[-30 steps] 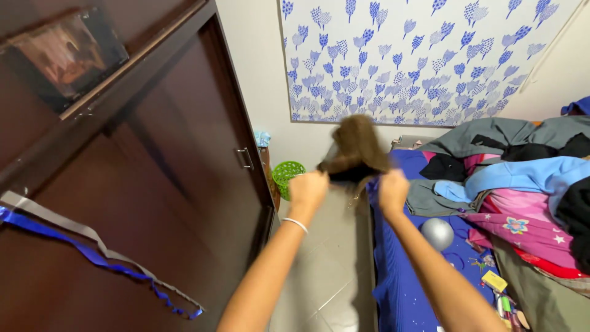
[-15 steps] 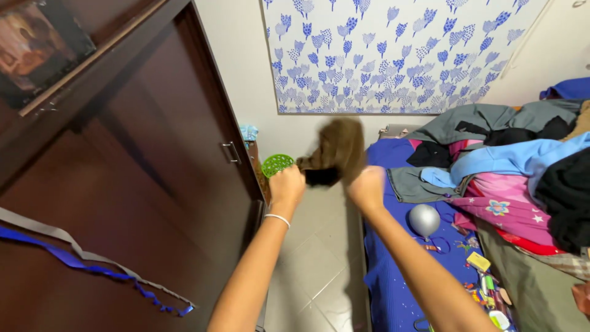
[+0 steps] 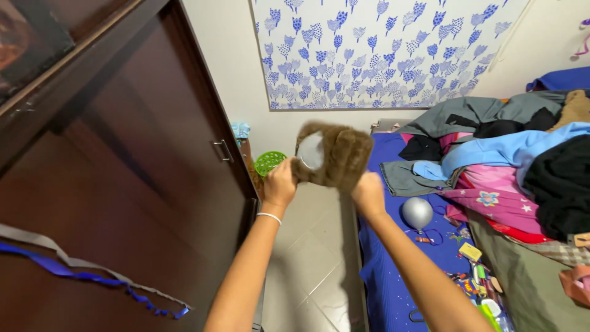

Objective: The person organizes personal items such as makeup, school supplies, and hair bows in a bedroom.

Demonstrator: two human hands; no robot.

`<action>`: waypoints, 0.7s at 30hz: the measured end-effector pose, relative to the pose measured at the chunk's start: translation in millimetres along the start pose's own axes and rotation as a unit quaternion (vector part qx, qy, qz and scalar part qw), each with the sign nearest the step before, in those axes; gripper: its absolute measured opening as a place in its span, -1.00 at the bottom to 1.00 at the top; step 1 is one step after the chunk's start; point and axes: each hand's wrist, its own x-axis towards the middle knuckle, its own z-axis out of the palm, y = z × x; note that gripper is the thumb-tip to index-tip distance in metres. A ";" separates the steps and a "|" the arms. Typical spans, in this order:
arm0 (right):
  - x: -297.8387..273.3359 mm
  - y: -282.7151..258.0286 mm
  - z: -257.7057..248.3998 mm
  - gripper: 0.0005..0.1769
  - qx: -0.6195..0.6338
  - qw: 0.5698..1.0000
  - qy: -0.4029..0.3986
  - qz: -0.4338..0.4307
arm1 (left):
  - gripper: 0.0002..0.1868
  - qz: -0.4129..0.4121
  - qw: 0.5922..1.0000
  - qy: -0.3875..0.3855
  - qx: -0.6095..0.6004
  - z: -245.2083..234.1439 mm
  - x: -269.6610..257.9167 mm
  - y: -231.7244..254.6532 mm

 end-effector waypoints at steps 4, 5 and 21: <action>0.1 7.9 9.2 -0.86 0.069 0.910 0.265 0.311 | -0.73 0.157 0.986 -0.004 -0.061 -8.5 3.0 -3.9; -8.3 14.8 14.8 -0.92 0.050 0.950 0.134 0.277 | -0.79 0.150 0.988 -0.047 -0.006 -11.6 2.0 -5.6; -3.5 25.5 -5.2 -0.85 0.024 0.940 0.116 0.320 | -0.55 0.080 0.995 -0.055 -0.026 -31.1 9.5 25.3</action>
